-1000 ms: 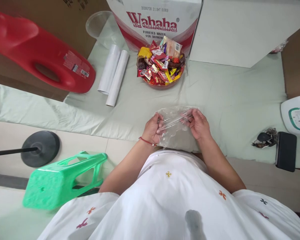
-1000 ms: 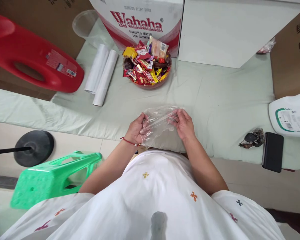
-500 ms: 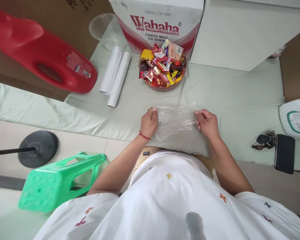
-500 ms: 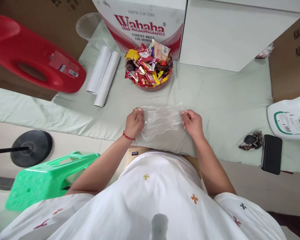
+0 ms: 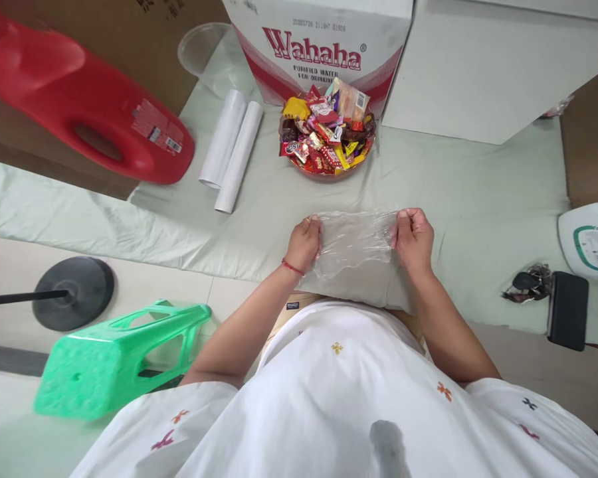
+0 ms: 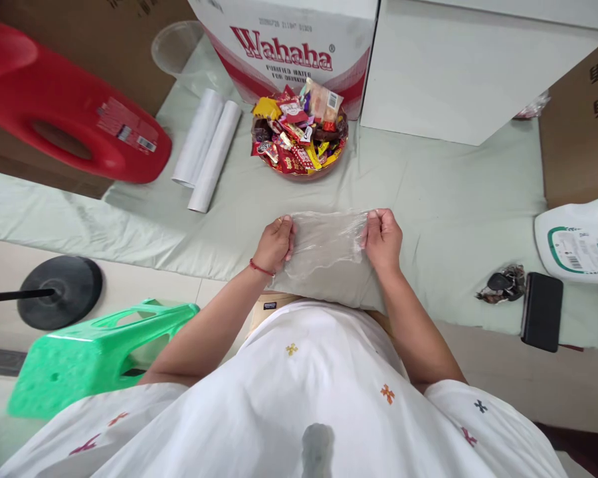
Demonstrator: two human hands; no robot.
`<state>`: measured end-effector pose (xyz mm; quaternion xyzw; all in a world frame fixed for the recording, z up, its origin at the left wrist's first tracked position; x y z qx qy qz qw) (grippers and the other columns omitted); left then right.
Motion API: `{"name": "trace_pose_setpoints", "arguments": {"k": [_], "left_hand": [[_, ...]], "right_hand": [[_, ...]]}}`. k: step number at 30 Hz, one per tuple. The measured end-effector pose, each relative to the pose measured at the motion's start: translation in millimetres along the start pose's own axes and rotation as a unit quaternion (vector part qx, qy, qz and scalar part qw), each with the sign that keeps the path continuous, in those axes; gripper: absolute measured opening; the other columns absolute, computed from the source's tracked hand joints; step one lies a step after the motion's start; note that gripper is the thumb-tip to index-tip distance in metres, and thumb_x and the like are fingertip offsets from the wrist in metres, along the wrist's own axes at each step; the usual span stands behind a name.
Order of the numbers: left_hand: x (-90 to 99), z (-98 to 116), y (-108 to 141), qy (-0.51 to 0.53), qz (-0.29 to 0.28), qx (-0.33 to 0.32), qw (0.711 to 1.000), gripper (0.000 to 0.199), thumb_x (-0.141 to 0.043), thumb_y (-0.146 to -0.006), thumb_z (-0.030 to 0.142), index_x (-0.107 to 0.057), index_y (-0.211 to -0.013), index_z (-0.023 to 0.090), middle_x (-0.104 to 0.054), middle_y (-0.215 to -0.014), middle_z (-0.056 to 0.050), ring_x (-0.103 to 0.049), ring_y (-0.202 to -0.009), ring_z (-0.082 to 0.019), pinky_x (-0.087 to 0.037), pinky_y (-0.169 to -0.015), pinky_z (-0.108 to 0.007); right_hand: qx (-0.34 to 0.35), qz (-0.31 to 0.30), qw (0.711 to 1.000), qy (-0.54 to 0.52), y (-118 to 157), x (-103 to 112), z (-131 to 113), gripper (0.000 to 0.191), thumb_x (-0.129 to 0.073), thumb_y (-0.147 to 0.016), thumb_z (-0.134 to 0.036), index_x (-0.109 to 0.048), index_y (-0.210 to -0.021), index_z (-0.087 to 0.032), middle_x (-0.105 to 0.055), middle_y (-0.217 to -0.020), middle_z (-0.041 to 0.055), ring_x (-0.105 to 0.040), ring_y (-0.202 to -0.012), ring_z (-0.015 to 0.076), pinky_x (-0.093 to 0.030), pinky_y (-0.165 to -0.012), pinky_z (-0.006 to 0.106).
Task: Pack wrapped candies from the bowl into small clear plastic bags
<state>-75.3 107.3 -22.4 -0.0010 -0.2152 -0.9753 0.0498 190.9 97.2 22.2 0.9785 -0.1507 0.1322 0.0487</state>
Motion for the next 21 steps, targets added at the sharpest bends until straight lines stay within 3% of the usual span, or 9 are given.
{"name": "trace_pose_setpoints", "arguments": {"k": [3, 6, 11, 13, 15, 18, 19, 21], "left_hand": [[14.6, 17, -3, -0.088, 0.032, -0.077, 0.993, 0.041, -0.056, -0.101, 0.05, -0.05, -0.07, 0.023, -0.04, -0.046, 0.005, -0.037, -0.037, -0.013, -0.024, -0.046, -0.026], [23.6, 34, -6, -0.217, 0.07, -0.155, 0.961, 0.037, -0.06, -0.099, 0.041, -0.047, -0.068, 0.024, -0.042, -0.052, 0.002, -0.05, -0.053, -0.018, -0.028, -0.058, -0.028], [28.8, 39, -21, -0.405, 0.103, -0.165, 0.893, 0.041, -0.053, -0.1, 0.045, -0.042, -0.067, 0.025, -0.043, -0.055, -0.001, -0.058, -0.07, -0.027, -0.028, -0.066, -0.03], [34.2, 41, -24, -0.414, 0.108, -0.154, 0.891, 0.042, -0.049, -0.101, 0.047, -0.042, -0.067, 0.025, -0.045, -0.058, -0.002, -0.057, -0.071, -0.025, -0.03, -0.067, -0.031], [42.9, 52, -16, -0.388, 0.15, -0.169, 0.893, 0.037, -0.049, -0.102, 0.046, -0.047, -0.072, 0.024, -0.053, -0.067, -0.003, -0.057, -0.073, -0.024, -0.034, -0.068, -0.031], [45.3, 82, 24, -0.346, 0.247, -0.272, 0.863, 0.023, -0.051, -0.101, 0.041, -0.059, -0.092, 0.021, -0.065, -0.098, -0.011, -0.06, -0.092, -0.025, -0.043, -0.083, -0.036], [35.7, 89, 39, -0.351, 0.239, -0.315, 0.848, 0.023, -0.049, -0.102, 0.039, -0.061, -0.096, 0.02, -0.066, -0.104, -0.013, -0.061, -0.101, -0.027, -0.044, -0.091, -0.039], [-2.2, 92, 59, -0.383, 0.112, -0.388, 0.831, 0.025, -0.048, -0.102, 0.037, -0.066, -0.099, 0.02, -0.069, -0.105, -0.014, -0.062, -0.109, -0.028, -0.043, -0.102, -0.043]], "right_hand": [[0.03, -0.031, 0.995, 0.087, -1, 4, -4, 0.037, -0.056, -0.096, -0.061, -0.06, -0.088, -0.026, -0.054, -0.056, -0.0056, -0.05, -0.045, 0.0143, -0.042, -0.053, 0.03], [0.029, -0.072, 0.987, 0.143, 1, 3, 1, 0.036, -0.055, -0.097, -0.058, -0.064, -0.088, -0.025, -0.054, -0.053, -0.0057, -0.051, -0.045, 0.015, -0.043, -0.056, 0.031], [0.057, -0.034, 0.97, 0.235, -4, 10, 8, 0.035, -0.051, -0.098, -0.053, -0.065, -0.087, -0.023, -0.054, -0.056, -0.0038, -0.05, -0.054, 0.016, -0.039, -0.061, 0.029], [0.064, -0.014, 0.964, 0.257, -7, 15, 9, 0.033, -0.051, -0.098, -0.05, -0.064, -0.086, -0.023, -0.055, -0.057, -0.0032, -0.048, -0.055, 0.0159, -0.038, -0.062, 0.029], [0.063, -0.011, 0.961, 0.27, -8, 16, 12, 0.031, -0.051, -0.098, -0.048, -0.063, -0.084, -0.023, -0.054, -0.057, -0.0032, -0.047, -0.055, 0.0156, -0.037, -0.062, 0.029], [0.058, -0.025, 0.96, 0.272, -5, 12, 15, 0.031, -0.05, -0.098, -0.047, -0.063, -0.084, -0.023, -0.052, -0.055, -0.0036, -0.045, -0.053, 0.0155, -0.037, -0.061, 0.03], [0.056, -0.03, 0.961, 0.268, -4, 10, 16, 0.031, -0.049, -0.098, -0.047, -0.063, -0.085, -0.023, -0.052, -0.055, -0.0037, -0.045, -0.052, 0.0154, -0.037, -0.061, 0.03], [0.051, -0.036, 0.966, 0.251, -1, 5, 17, 0.031, -0.05, -0.098, -0.048, -0.064, -0.084, -0.023, -0.053, -0.055, -0.0037, -0.047, -0.052, 0.0152, -0.038, -0.06, 0.03]]}}
Point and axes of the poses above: each hand's wrist, its own y-axis away from the middle knuckle, its own x-axis out of the back of the hand, z = x × y, the point moved 8 cm from there along -y, towards the middle knuckle
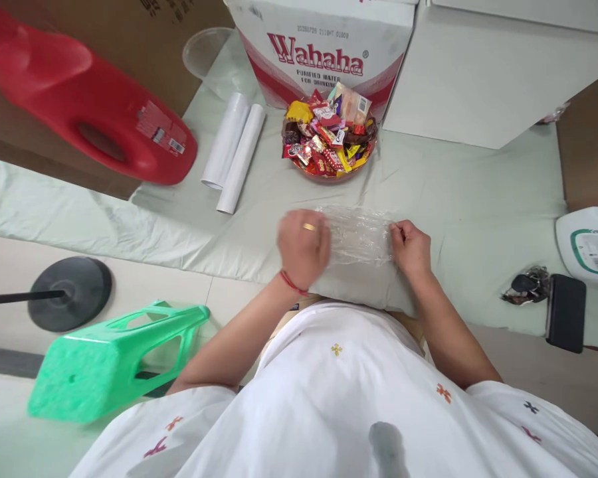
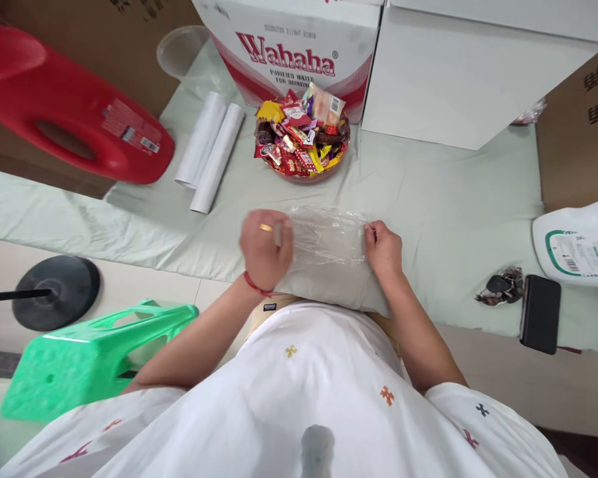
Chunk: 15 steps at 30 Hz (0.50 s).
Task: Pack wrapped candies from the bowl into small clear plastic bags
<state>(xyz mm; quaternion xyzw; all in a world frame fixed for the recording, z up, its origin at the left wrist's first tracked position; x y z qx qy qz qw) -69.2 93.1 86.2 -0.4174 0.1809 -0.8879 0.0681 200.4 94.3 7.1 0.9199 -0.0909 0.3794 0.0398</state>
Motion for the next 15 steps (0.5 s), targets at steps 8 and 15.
{"name": "trace_pose_setpoints", "arguments": {"k": [8, 15], "left_hand": [[-85.9, -14, 28, -0.112, -0.275, -0.066, 0.952, 0.056, -0.043, -0.104, 0.046, -0.05, -0.153, 0.02, -0.038, -0.168, -0.015, -0.031, -0.157, -0.033, -0.011, -0.127, -0.063], [-91.5, -25, 38, -0.135, -0.33, -0.075, 0.931, 0.08, -0.046, -0.099, 0.065, -0.03, -0.165, 0.024, -0.015, -0.175, -0.015, -0.017, -0.161, -0.038, 0.007, -0.122, -0.074]], "right_hand": [[-0.181, -0.038, 0.942, -0.281, -7, 3, 23, 0.047, -0.068, -0.081, -0.069, -0.065, -0.089, -0.023, -0.066, -0.064, 0.0005, -0.038, -0.04, 0.011, -0.027, -0.04, 0.027], [-0.224, -0.313, 0.87, -0.31, 36, -10, 18, 0.078, -0.09, -0.066, -0.058, -0.064, -0.132, -0.025, -0.079, -0.101, 0.0073, -0.047, -0.051, 0.0081, -0.03, -0.045, 0.023]]}}
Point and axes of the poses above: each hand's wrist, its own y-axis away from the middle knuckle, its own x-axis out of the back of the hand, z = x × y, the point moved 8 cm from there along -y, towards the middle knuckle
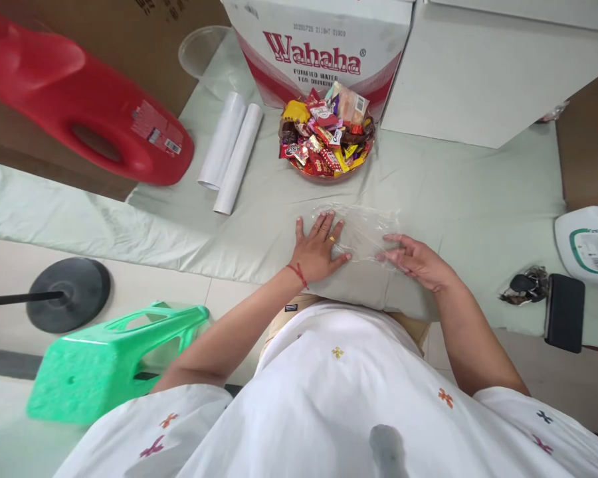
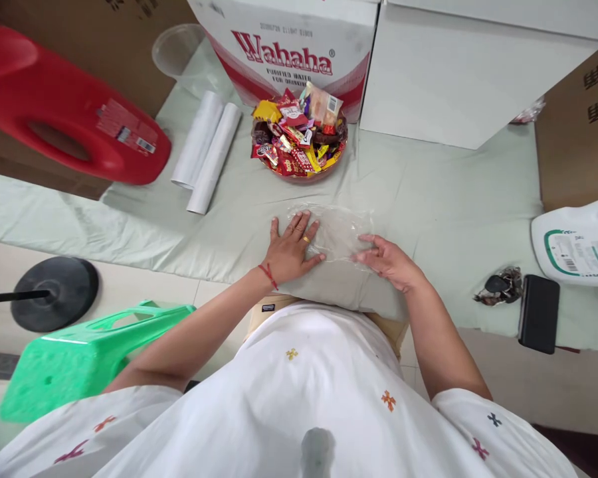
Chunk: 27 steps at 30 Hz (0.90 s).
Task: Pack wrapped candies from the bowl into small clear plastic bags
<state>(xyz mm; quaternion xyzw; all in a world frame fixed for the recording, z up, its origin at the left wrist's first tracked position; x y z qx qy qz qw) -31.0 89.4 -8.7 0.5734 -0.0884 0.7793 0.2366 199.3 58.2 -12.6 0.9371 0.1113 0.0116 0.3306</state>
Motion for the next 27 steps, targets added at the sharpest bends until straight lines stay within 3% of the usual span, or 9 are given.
{"name": "trace_pose_setpoints", "arguments": {"k": [3, 6, 13, 17, 19, 21, 23, 24, 27], "left_hand": [[0.9, -2, 2, 0.0, -0.026, 0.004, 1.0, 0.084, -0.049, -0.097, 0.066, -0.027, -0.166, 0.025, -0.01, -0.176, -0.014, -0.013, -0.162, -0.04, 0.007, -0.12, -0.077], [2.0, -9, 6, 0.004, -0.059, 0.008, 0.998, 0.085, -0.054, -0.095, 0.065, -0.026, -0.166, 0.028, -0.005, -0.176, -0.013, -0.011, -0.162, -0.041, 0.005, -0.118, -0.08], [7.1, -15, 19, 0.021, -0.116, 0.001, 0.993, 0.089, -0.061, -0.09, 0.065, -0.026, -0.166, 0.034, -0.003, -0.177, -0.009, -0.007, -0.162, -0.043, 0.005, -0.117, -0.081], [10.8, -19, 20, 0.079, -0.107, 0.011, 0.991, 0.071, -0.039, -0.102, 0.061, -0.026, -0.166, 0.032, -0.011, -0.176, -0.008, -0.011, -0.163, -0.037, 0.007, -0.118, -0.079], [12.9, -24, 20, 0.119, -0.101, 0.025, 0.987, 0.061, -0.026, -0.107, 0.053, -0.027, -0.165, 0.033, -0.019, -0.175, -0.006, -0.016, -0.163, -0.031, 0.009, -0.121, -0.075], [14.2, -28, 20, 0.151, -0.103, 0.034, 0.982, 0.059, -0.02, -0.108, 0.048, -0.028, -0.165, 0.034, -0.024, -0.174, -0.004, -0.018, -0.163, -0.028, 0.01, -0.123, -0.07], [15.6, -31, 21, 0.175, -0.108, 0.04, 0.978, 0.059, -0.018, -0.108, 0.047, -0.028, -0.165, 0.033, -0.027, -0.173, -0.004, -0.018, -0.163, -0.025, 0.01, -0.125, -0.066], [16.3, -32, 21, 0.184, -0.11, 0.043, 0.976, 0.06, -0.017, -0.108, 0.046, -0.027, -0.165, 0.032, -0.028, -0.173, -0.004, -0.019, -0.163, -0.024, 0.01, -0.126, -0.064], [18.9, -33, 22, 0.191, -0.113, 0.053, 0.974, 0.06, -0.012, -0.109, 0.044, -0.025, -0.166, 0.031, -0.03, -0.172, -0.002, -0.02, -0.162, -0.021, 0.009, -0.128, -0.059]], "right_hand": [[-0.005, 0.01, 0.999, 0.045, 6, 11, 11, 0.066, -0.096, -0.059, -0.047, -0.073, -0.116, -0.023, -0.077, -0.085, 0.0026, -0.065, -0.069, 0.0147, -0.048, -0.063, 0.027], [0.016, 0.061, 0.998, 0.031, 10, 31, 11, 0.047, -0.095, -0.058, -0.046, -0.076, -0.093, -0.02, -0.075, -0.079, 0.0023, -0.069, -0.079, 0.0178, -0.052, -0.079, 0.032], [0.0, 0.088, 0.995, 0.04, 20, 46, 10, 0.047, -0.094, -0.057, -0.05, -0.074, -0.086, -0.019, -0.074, -0.077, 0.0028, -0.065, -0.075, 0.0168, -0.05, -0.075, 0.03], [0.005, 0.107, 0.991, 0.078, 22, 51, 15, 0.044, -0.09, -0.06, -0.049, -0.073, -0.087, -0.019, -0.073, -0.08, 0.0035, -0.065, -0.077, 0.0175, -0.05, -0.075, 0.031], [0.03, 0.183, 0.973, 0.141, 27, 59, 10, 0.041, -0.085, -0.067, -0.048, -0.072, -0.092, -0.018, -0.07, -0.078, 0.0031, -0.062, -0.072, 0.0171, -0.048, -0.071, 0.032], [0.103, 0.313, 0.917, 0.227, 42, 62, -11, 0.034, -0.075, -0.078, -0.047, -0.072, -0.096, -0.019, -0.067, -0.08, 0.0029, -0.057, -0.068, 0.0162, -0.047, -0.068, 0.032], [0.205, 0.403, 0.844, 0.287, 61, 41, -35, 0.026, -0.066, -0.089, -0.044, -0.072, -0.096, -0.02, -0.065, -0.085, 0.0035, -0.056, -0.069, 0.0159, -0.048, -0.07, 0.032], [0.253, 0.399, 0.829, 0.3, 64, 22, -44, 0.023, -0.062, -0.093, -0.041, -0.071, -0.095, -0.02, -0.065, -0.087, 0.0038, -0.057, -0.072, 0.0161, -0.048, -0.071, 0.031], [0.318, 0.235, 0.862, 0.316, 44, -52, -51, 0.021, -0.057, -0.099, -0.037, -0.072, -0.094, -0.023, -0.065, -0.086, 0.0031, -0.061, -0.073, 0.0155, -0.048, -0.068, 0.028]]}}
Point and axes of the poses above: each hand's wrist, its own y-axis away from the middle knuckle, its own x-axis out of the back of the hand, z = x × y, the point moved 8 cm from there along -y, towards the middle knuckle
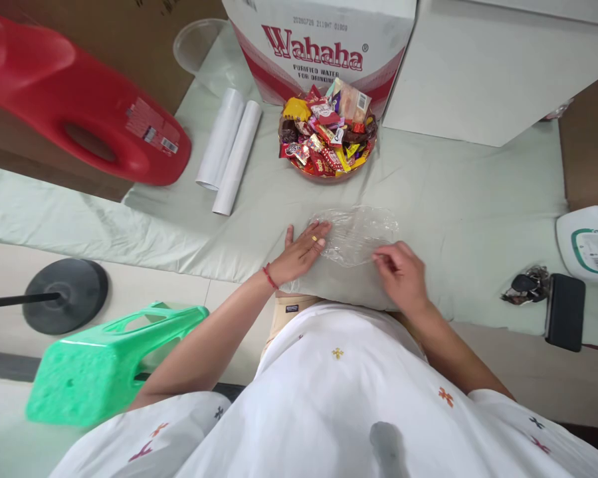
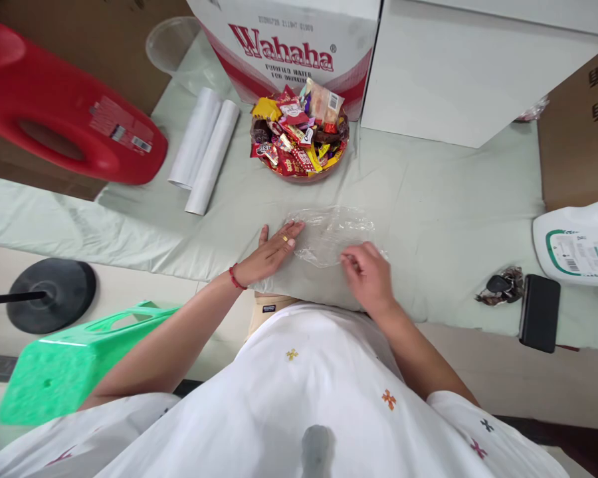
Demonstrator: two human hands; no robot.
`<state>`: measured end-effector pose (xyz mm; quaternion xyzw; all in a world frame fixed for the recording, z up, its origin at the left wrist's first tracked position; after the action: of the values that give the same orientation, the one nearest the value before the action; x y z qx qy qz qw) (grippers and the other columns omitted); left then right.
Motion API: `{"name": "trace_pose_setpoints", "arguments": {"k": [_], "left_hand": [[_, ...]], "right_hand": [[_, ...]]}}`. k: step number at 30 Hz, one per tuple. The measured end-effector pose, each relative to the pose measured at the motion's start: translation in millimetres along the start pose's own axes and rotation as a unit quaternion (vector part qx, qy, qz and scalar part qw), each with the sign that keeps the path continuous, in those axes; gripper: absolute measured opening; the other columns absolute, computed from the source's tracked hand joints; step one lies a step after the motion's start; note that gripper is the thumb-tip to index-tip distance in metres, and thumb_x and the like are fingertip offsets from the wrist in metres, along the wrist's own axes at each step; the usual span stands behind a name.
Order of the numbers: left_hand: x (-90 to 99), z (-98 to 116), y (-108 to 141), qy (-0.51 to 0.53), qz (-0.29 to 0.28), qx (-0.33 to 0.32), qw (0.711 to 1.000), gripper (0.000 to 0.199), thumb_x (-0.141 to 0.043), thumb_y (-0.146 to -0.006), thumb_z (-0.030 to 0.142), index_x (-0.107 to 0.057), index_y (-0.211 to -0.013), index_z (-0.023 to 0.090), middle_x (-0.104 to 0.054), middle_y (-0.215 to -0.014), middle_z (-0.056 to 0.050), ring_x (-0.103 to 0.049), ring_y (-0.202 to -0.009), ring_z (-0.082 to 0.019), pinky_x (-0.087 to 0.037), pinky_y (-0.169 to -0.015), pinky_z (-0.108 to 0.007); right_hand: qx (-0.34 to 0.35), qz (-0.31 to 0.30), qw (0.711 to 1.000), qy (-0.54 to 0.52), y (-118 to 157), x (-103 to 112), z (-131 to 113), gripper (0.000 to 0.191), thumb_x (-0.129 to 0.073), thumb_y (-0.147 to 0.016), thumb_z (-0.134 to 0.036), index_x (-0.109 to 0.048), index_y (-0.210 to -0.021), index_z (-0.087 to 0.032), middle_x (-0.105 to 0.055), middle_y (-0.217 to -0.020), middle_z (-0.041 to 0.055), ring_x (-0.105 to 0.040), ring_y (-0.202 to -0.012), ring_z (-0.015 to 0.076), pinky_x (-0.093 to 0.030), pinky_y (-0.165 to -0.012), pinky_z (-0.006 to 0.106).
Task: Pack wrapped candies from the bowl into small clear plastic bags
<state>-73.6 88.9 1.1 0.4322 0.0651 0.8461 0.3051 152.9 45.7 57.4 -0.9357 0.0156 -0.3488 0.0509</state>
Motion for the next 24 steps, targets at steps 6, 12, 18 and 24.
{"name": "trace_pose_setpoints", "arguments": {"k": [6, 12, 18, 24], "left_hand": [[0.9, 3, 1, -0.007, -0.007, 0.014, 1.0, 0.062, -0.006, -0.109, 0.046, -0.023, -0.167, 0.033, -0.029, -0.172, 0.0, -0.02, -0.162, -0.019, 0.004, -0.13, -0.056], [-2.1, 1, 0, 0.01, -0.001, 0.006, 1.0, 0.063, -0.005, -0.108, 0.049, -0.023, -0.167, 0.033, -0.029, -0.172, -0.001, -0.019, -0.162, -0.02, 0.008, -0.129, -0.058], [-1.5, 2, -2, 0.023, -0.008, 0.012, 1.0, 0.063, -0.004, -0.108, 0.049, -0.022, -0.166, 0.035, -0.028, -0.173, 0.001, -0.018, -0.163, -0.019, 0.008, -0.129, -0.059], [2.9, 5, -2, 0.034, -0.007, 0.024, 0.999, 0.064, -0.003, -0.107, 0.048, -0.027, -0.165, 0.033, -0.03, -0.172, 0.002, -0.019, -0.162, -0.019, 0.007, -0.129, -0.058]], "right_hand": [[0.024, -0.108, 0.988, 0.105, -13, -79, -26, 0.039, -0.059, -0.099, -0.054, -0.072, -0.116, -0.021, -0.067, -0.102, 0.0071, -0.065, -0.081, 0.0192, -0.045, -0.069, 0.03], [-0.011, -0.155, 0.956, 0.248, -12, -100, -24, 0.047, -0.054, -0.1, -0.061, -0.071, -0.113, -0.02, -0.067, -0.111, 0.01, -0.066, -0.085, 0.0225, -0.037, -0.062, 0.031], [0.055, -0.111, 0.961, 0.248, -2, -96, -35, 0.032, -0.045, -0.106, -0.033, -0.075, -0.108, -0.022, -0.069, -0.104, 0.0078, -0.064, -0.084, 0.0187, -0.033, -0.061, 0.03], [0.243, 0.01, 0.953, 0.182, 18, -66, -61, 0.024, -0.053, -0.103, -0.023, -0.076, -0.11, -0.023, -0.073, -0.099, 0.0059, -0.056, -0.077, 0.0155, -0.041, -0.069, 0.029]]}}
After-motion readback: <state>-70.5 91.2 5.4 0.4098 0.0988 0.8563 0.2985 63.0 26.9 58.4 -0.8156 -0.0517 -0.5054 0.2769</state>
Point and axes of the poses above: each hand's wrist, its own y-axis away from the middle knuckle, its own x-axis out of the back of the hand, z = x × y, the point moved 8 cm from there along -y, towards the middle knuckle
